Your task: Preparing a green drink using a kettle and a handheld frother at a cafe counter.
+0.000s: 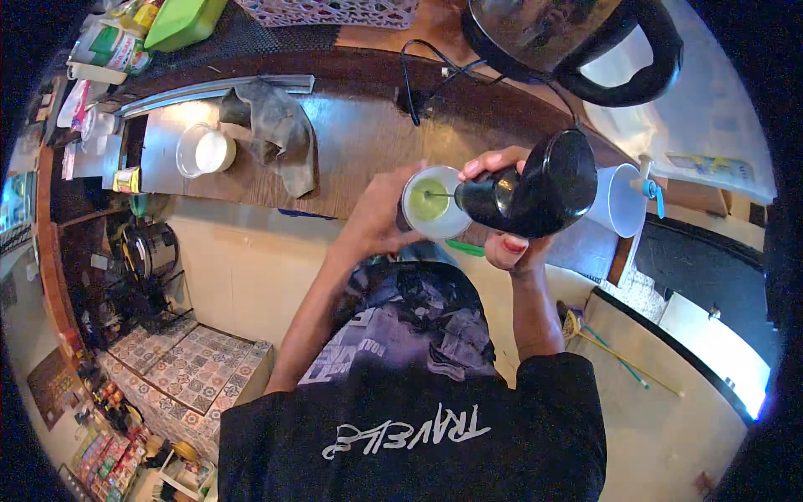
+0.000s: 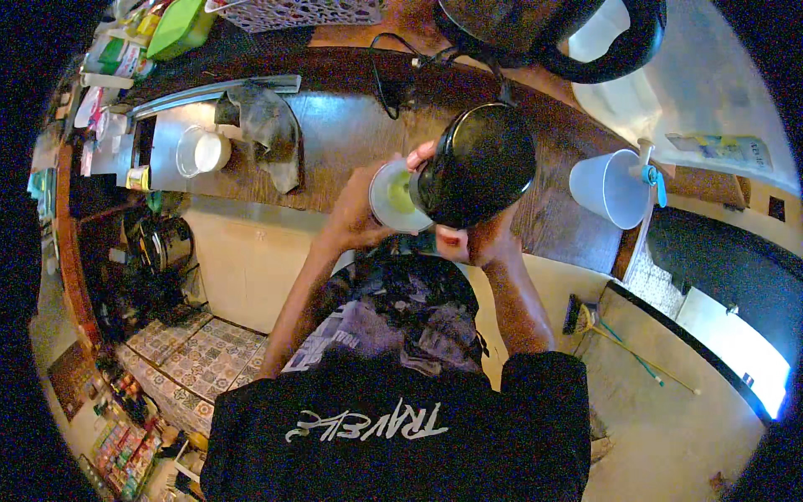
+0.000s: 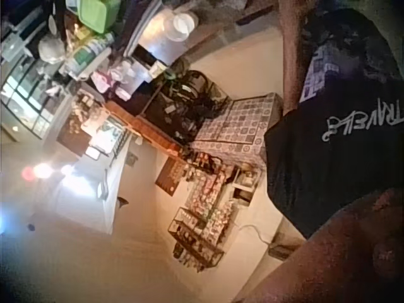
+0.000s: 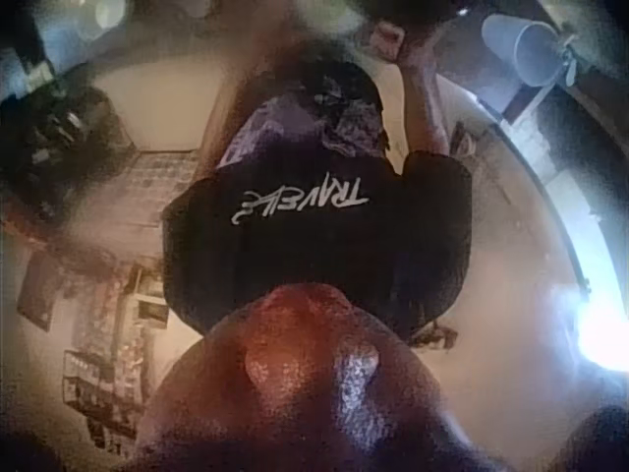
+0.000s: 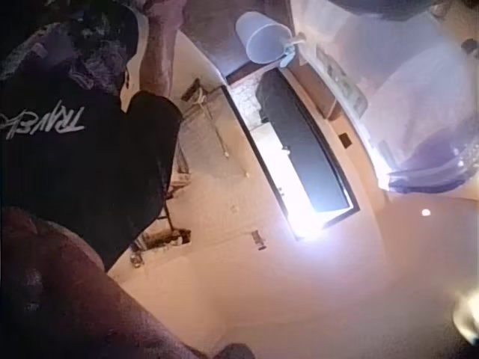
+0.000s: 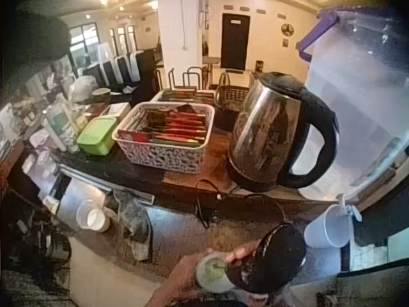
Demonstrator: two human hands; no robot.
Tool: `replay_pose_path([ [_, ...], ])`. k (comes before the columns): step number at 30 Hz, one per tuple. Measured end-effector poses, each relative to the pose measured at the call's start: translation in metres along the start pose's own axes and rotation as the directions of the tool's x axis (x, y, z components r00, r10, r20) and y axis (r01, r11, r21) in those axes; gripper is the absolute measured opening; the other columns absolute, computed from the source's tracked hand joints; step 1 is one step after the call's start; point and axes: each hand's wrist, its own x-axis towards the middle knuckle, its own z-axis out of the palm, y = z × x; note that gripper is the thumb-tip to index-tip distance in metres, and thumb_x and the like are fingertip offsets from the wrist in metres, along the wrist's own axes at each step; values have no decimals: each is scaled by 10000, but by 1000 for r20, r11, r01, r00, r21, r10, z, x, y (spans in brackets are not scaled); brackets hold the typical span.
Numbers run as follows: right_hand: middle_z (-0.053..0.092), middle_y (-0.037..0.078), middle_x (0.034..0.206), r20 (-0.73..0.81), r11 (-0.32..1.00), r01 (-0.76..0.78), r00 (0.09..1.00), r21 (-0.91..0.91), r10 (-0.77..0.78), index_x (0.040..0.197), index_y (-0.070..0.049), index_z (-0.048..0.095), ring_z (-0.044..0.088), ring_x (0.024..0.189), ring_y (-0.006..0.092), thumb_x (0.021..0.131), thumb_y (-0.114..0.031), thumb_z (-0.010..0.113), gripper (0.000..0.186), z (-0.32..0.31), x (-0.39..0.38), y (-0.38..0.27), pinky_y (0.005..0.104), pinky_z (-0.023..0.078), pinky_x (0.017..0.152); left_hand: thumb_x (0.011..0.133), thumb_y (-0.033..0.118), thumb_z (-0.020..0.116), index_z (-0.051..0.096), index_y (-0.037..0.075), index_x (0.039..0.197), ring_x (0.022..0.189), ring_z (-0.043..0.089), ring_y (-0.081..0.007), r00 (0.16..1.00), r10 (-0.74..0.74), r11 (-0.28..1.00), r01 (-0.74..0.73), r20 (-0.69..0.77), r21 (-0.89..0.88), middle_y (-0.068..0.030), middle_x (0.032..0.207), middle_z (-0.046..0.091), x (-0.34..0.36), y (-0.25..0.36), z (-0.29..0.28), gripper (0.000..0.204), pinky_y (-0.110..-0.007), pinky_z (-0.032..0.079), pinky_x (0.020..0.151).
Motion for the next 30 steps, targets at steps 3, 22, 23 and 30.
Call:
replay_pose_path([
  [3,523,151,1150,107,994,45,994,-102,-34,1292,-122,457,579,1021,316,757,-512,750,724,-1,6,-1,481,513,878,581,214,811,450,27,1320,1105,518,-365,998,39,983,-49,57,179,-154,1198,563,0,-5,1,845,-433,402,952],
  [22,534,147,1156,61,965,-58,995,-257,77,1293,-112,462,582,1019,302,785,-510,690,684,20,-10,-9,457,499,873,613,227,784,469,30,1302,1079,520,-340,991,123,977,-131,56,171,-155,1155,559,-1,-24,5,783,-429,395,931],
  [23,534,147,1157,57,965,-39,997,-260,56,1297,-117,461,583,1019,304,780,-508,699,690,20,-12,-8,460,500,873,615,227,781,470,31,1301,1071,522,-340,992,120,978,-125,39,166,-157,1142,558,-2,-21,4,778,-429,394,931],
  [30,529,146,1164,95,943,131,990,-305,-107,1317,-141,457,589,1021,317,746,-496,753,734,18,-13,0,479,505,879,576,235,781,512,43,1248,1095,516,-370,997,70,993,-71,16,90,-162,1198,562,0,-10,0,749,-432,395,936],
])
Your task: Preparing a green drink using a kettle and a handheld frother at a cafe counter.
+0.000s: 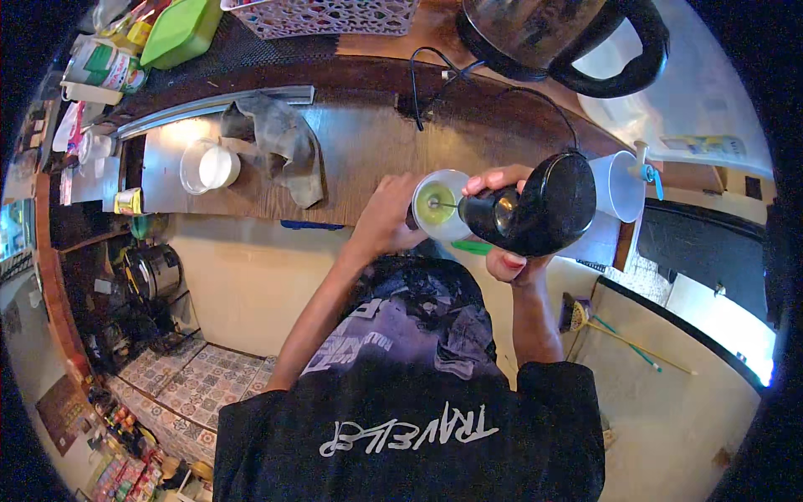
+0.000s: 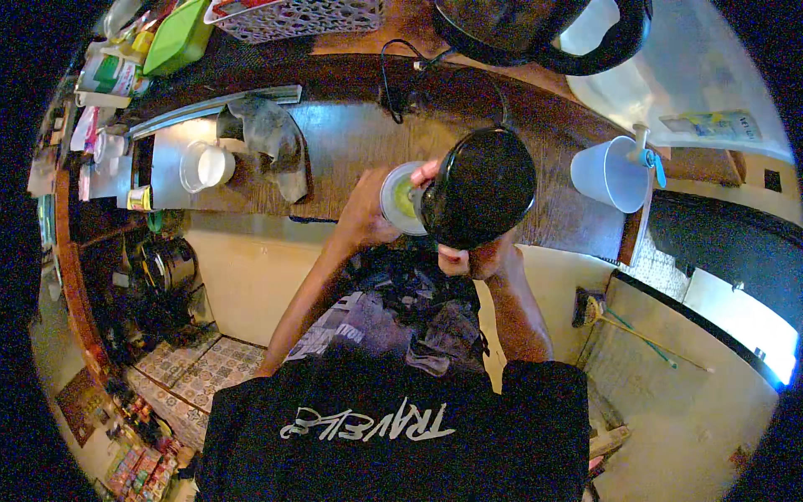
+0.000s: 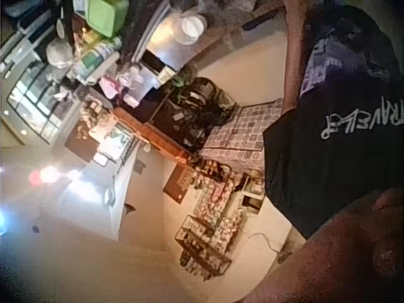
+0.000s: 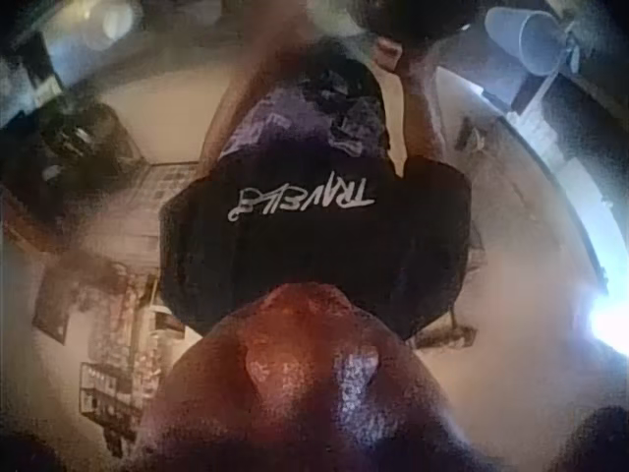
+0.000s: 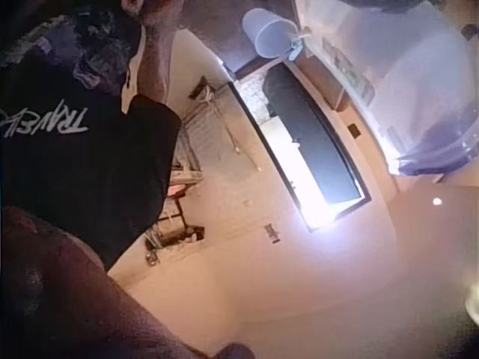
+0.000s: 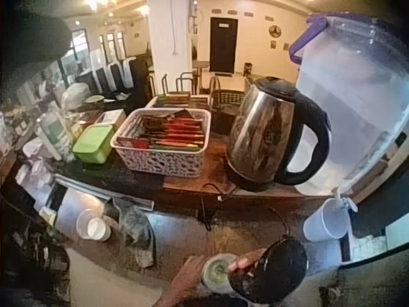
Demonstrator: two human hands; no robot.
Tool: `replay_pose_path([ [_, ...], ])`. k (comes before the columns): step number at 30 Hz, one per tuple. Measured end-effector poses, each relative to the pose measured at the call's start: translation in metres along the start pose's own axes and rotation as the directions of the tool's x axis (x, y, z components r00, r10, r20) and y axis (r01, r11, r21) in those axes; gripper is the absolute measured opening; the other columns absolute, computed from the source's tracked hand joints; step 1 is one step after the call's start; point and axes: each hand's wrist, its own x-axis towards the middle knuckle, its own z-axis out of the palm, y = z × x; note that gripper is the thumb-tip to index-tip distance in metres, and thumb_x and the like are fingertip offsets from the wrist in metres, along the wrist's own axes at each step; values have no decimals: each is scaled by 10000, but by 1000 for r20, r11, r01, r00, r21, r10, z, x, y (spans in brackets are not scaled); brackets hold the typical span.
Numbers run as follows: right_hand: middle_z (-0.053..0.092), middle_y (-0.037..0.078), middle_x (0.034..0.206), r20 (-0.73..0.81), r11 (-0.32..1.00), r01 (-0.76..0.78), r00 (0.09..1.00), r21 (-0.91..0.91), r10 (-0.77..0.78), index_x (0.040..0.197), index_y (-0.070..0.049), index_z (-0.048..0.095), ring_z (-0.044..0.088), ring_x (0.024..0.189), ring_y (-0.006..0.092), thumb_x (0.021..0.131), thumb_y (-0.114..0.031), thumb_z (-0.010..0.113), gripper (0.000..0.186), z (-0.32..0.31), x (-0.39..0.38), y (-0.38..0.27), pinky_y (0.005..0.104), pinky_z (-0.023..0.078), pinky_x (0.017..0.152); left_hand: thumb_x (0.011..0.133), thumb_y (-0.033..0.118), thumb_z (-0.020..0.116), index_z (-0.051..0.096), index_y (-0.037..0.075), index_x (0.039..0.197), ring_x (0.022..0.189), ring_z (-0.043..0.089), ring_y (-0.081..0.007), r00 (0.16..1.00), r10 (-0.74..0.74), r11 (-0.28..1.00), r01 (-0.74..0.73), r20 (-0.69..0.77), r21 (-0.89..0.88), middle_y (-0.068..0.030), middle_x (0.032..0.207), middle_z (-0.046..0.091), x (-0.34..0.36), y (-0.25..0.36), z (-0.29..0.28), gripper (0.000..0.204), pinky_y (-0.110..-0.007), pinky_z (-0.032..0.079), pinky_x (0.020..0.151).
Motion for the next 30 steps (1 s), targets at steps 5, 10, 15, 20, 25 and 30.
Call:
replay_pose_path([
  [5,529,148,1169,21,998,54,998,-25,-54,1313,-126,459,589,1023,315,752,-480,755,726,-3,2,4,474,507,881,548,253,788,499,31,1257,1095,502,-381,999,24,1000,-23,35,-12,-172,1198,545,1,-3,-1,797,-438,385,940],
  [10,531,153,1165,-35,999,8,999,49,-6,1307,-121,458,595,1016,316,763,-471,749,709,-3,-4,5,470,516,869,525,257,796,491,25,1266,1099,492,-395,998,13,1000,-12,62,-18,-185,1200,535,-1,-7,0,835,-447,382,942],
  [15,526,161,1170,37,992,12,999,-126,-7,1331,-124,425,599,1009,317,771,-489,734,736,-2,5,-2,474,521,859,515,257,799,489,26,1277,1130,474,-408,998,19,1000,-20,56,12,-183,1225,531,-1,-4,-2,855,-453,377,960],
  [20,517,163,1180,80,983,91,994,-157,-79,1339,-116,413,597,1006,318,771,-492,736,754,-5,5,2,478,523,854,550,244,796,479,22,1282,1099,495,-385,997,69,998,-69,25,-7,-176,1181,540,0,-4,-3,828,-455,383,954],
  [25,514,161,1180,42,992,93,995,-83,-90,1335,-114,416,595,1008,319,776,-508,728,752,-7,2,9,478,521,857,594,240,789,473,14,1277,1043,517,-363,992,124,991,-123,-11,44,-172,1113,551,1,-4,0,786,-452,392,925],
  [30,513,156,1180,39,985,39,999,-170,-33,1328,-114,420,595,1012,315,775,-532,719,755,-4,5,5,471,522,858,596,242,783,472,22,1290,1035,518,-352,998,66,996,-67,19,58,-167,1115,556,0,-2,-2,791,-449,392,912],
])
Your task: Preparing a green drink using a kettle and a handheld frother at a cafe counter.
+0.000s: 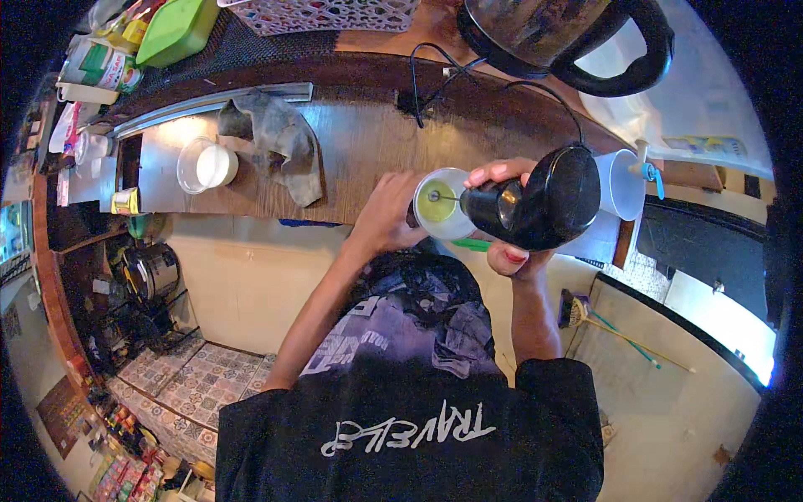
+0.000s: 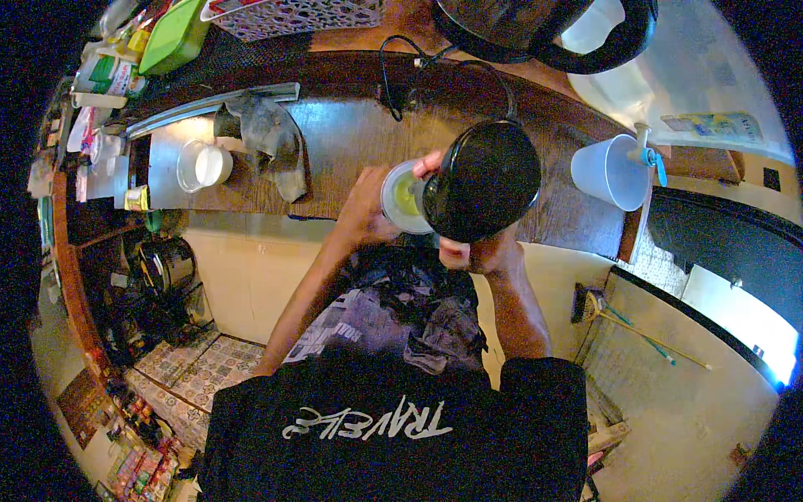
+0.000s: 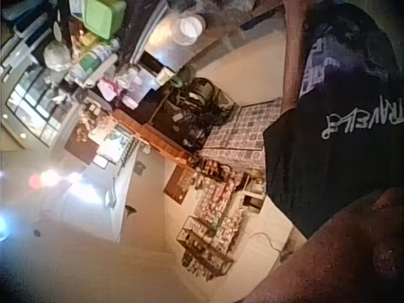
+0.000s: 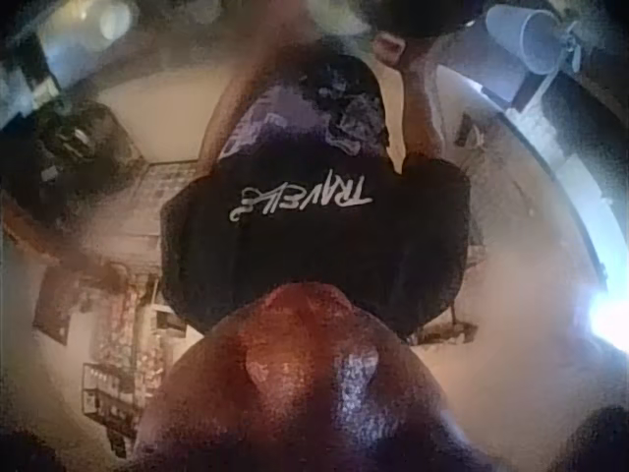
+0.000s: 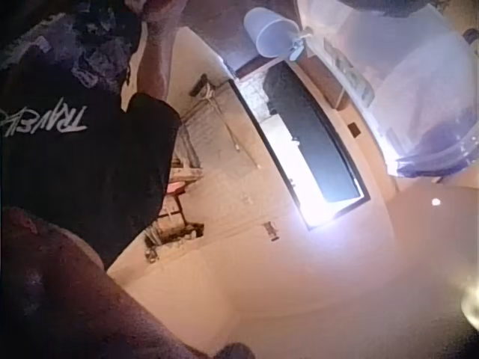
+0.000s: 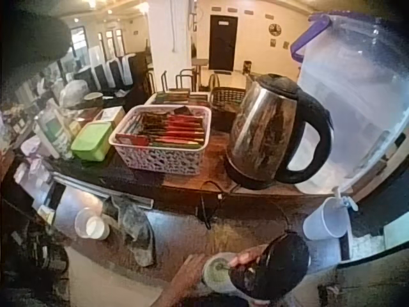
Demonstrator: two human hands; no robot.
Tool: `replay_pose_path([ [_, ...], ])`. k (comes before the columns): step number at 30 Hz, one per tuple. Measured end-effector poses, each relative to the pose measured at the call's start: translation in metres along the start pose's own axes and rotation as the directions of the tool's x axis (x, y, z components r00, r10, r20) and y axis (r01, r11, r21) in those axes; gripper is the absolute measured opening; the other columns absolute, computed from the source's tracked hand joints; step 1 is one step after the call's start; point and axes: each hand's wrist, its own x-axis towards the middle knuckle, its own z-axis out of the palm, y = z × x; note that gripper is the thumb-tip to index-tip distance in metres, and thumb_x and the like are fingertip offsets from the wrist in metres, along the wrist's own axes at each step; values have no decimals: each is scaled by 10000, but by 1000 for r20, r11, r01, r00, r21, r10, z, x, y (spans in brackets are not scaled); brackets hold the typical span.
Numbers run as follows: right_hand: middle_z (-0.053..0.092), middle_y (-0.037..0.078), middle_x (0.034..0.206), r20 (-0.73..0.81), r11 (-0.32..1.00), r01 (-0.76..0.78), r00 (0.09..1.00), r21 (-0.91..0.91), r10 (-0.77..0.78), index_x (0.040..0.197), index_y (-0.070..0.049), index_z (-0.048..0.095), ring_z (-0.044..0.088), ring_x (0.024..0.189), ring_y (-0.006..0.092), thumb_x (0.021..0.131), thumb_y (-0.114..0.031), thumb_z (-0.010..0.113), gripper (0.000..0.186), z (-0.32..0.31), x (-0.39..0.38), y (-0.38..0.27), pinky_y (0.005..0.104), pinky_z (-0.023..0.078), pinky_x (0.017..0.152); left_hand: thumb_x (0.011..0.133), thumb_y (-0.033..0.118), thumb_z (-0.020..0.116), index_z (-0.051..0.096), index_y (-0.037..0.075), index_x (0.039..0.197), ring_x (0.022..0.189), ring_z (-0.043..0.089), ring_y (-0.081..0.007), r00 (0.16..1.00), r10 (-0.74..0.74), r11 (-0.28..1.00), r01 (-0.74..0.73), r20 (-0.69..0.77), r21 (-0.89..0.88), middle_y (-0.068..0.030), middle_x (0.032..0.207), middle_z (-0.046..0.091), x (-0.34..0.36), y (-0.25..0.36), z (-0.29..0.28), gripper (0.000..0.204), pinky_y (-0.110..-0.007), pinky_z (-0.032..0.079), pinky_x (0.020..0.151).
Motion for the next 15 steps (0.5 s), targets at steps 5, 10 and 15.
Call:
replay_pose_path([
  [5,518,149,1174,-63,965,260,964,25,-258,1323,-116,424,596,1015,307,762,-541,728,767,-1,0,18,458,527,851,587,239,783,476,28,1287,1021,522,-349,1000,-3,999,3,-5,-36,-158,1088,564,5,4,-3,793,-442,392,902],
  [10,522,147,1163,-60,970,241,969,39,-238,1330,-117,421,600,1002,305,764,-535,729,767,1,6,8,444,528,845,574,221,788,504,51,1271,1063,507,-402,997,-70,995,71,13,-72,-170,1151,563,3,4,-2,772,-450,417,909],
  [15,526,149,1153,-76,967,254,965,10,-253,1328,-120,425,609,976,307,767,-528,729,757,-2,-1,10,438,532,836,595,223,782,497,38,1271,1004,540,-336,999,11,997,-14,-38,-73,-144,1070,575,6,4,-1,757,-423,395,886],
])
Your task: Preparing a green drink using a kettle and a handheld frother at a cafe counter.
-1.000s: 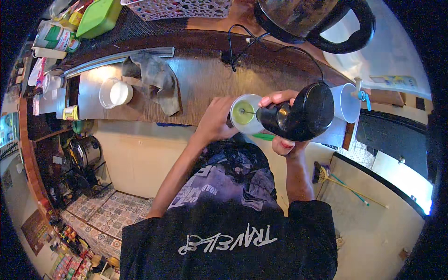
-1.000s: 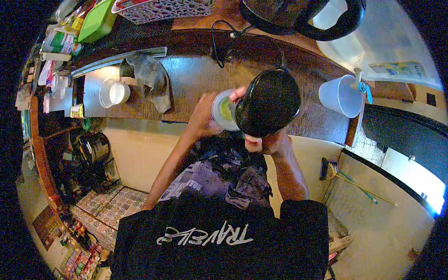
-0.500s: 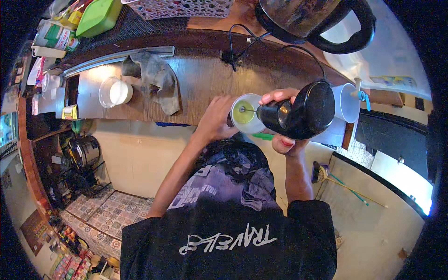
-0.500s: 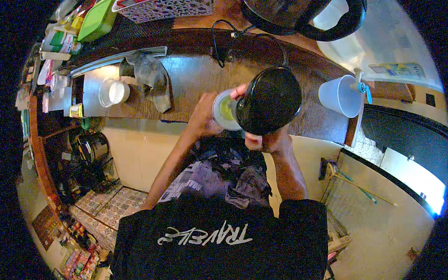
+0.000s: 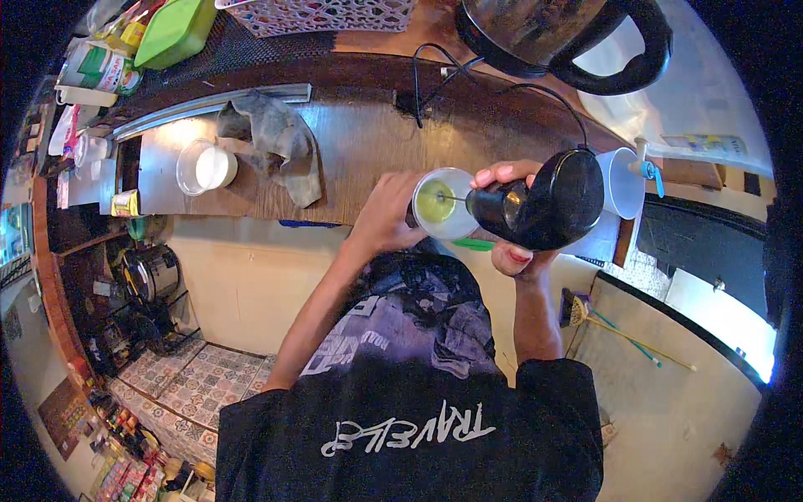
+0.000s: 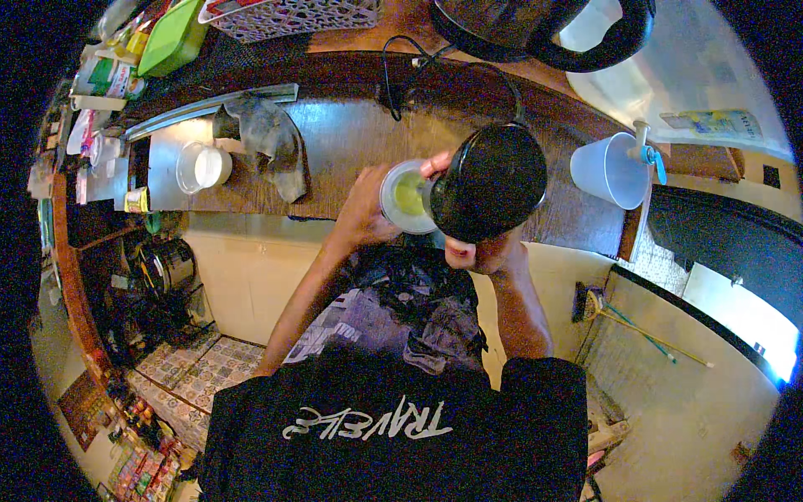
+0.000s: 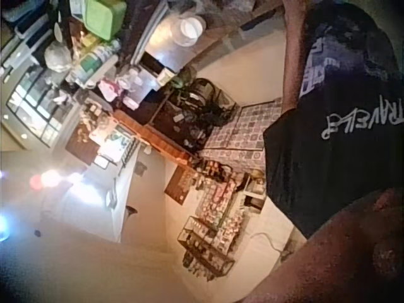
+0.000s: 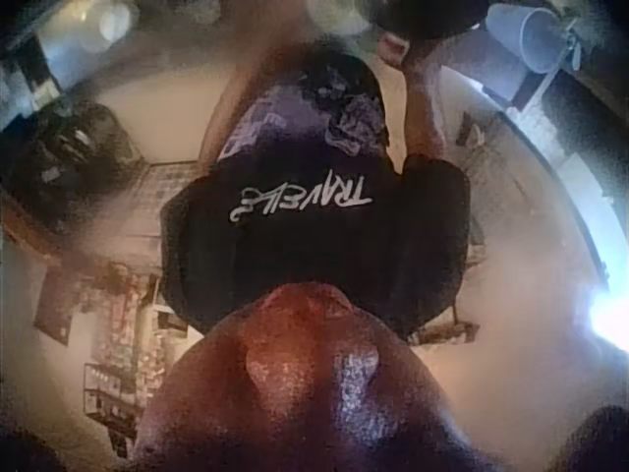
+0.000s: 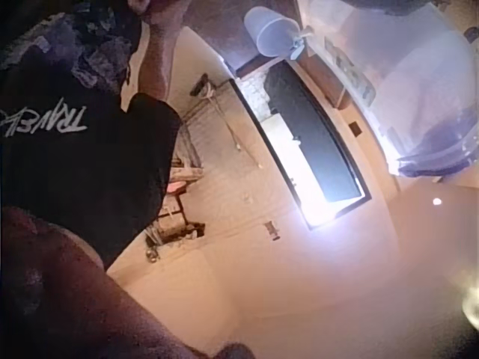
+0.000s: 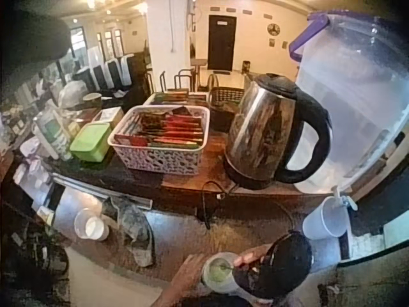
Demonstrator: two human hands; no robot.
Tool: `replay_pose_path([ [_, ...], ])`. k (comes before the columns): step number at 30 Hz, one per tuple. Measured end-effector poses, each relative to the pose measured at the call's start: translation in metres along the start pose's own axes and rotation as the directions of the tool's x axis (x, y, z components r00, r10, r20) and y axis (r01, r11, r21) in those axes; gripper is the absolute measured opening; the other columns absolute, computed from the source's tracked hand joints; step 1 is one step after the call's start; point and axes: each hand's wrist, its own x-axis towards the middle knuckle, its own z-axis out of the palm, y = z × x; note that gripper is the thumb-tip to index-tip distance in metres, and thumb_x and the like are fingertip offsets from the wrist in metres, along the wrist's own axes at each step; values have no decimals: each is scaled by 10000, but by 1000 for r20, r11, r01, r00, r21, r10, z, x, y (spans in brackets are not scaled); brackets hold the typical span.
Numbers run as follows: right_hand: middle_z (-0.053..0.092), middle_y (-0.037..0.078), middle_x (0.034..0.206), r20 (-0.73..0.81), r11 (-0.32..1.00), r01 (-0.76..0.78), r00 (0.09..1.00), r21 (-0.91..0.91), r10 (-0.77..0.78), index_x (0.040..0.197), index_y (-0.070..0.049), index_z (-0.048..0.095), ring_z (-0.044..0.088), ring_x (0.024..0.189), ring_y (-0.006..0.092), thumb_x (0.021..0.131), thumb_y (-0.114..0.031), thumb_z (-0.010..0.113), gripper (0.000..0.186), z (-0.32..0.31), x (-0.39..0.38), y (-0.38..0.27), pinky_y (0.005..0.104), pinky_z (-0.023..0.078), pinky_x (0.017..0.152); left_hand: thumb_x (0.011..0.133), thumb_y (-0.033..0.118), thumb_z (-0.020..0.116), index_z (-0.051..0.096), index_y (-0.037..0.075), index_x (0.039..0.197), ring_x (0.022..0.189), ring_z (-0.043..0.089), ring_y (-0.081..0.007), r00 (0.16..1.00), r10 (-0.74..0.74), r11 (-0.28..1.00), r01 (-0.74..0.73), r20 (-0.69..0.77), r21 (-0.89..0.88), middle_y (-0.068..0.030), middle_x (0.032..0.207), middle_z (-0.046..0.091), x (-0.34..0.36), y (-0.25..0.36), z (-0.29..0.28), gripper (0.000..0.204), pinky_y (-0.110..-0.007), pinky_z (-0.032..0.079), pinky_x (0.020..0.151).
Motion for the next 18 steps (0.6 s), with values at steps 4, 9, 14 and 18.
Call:
replay_pose_path([
  [4,526,153,1152,-41,968,-250,967,10,250,1331,-118,424,607,980,311,771,-517,729,752,1,-4,-13,445,535,830,603,225,780,497,40,1273,996,545,-333,999,-25,1000,25,21,10,-141,1071,578,1,5,-3,751,-421,398,882],
  [9,518,163,1155,39,998,-25,999,-61,28,1335,-105,416,603,986,316,782,-513,720,751,-16,-9,-1,462,535,842,610,214,777,495,38,1276,999,549,-328,999,-41,997,38,31,71,-152,1077,579,0,3,-1,744,-420,401,870],
  [14,508,171,1163,28,972,-233,972,-9,234,1347,-104,396,600,993,314,787,-509,714,760,-1,0,-23,459,538,842,613,213,775,495,32,1273,1007,550,-330,1000,-20,999,20,7,50,-156,1074,578,0,1,-1,739,-415,399,873],
  [18,502,174,1172,41,995,-66,997,-79,70,1356,-110,388,600,993,314,802,-502,698,746,-6,-6,-10,459,539,837,615,219,775,495,28,1271,1021,549,-329,1000,-4,1000,4,11,8,-153,1077,578,3,5,-3,739,-413,397,882],
])
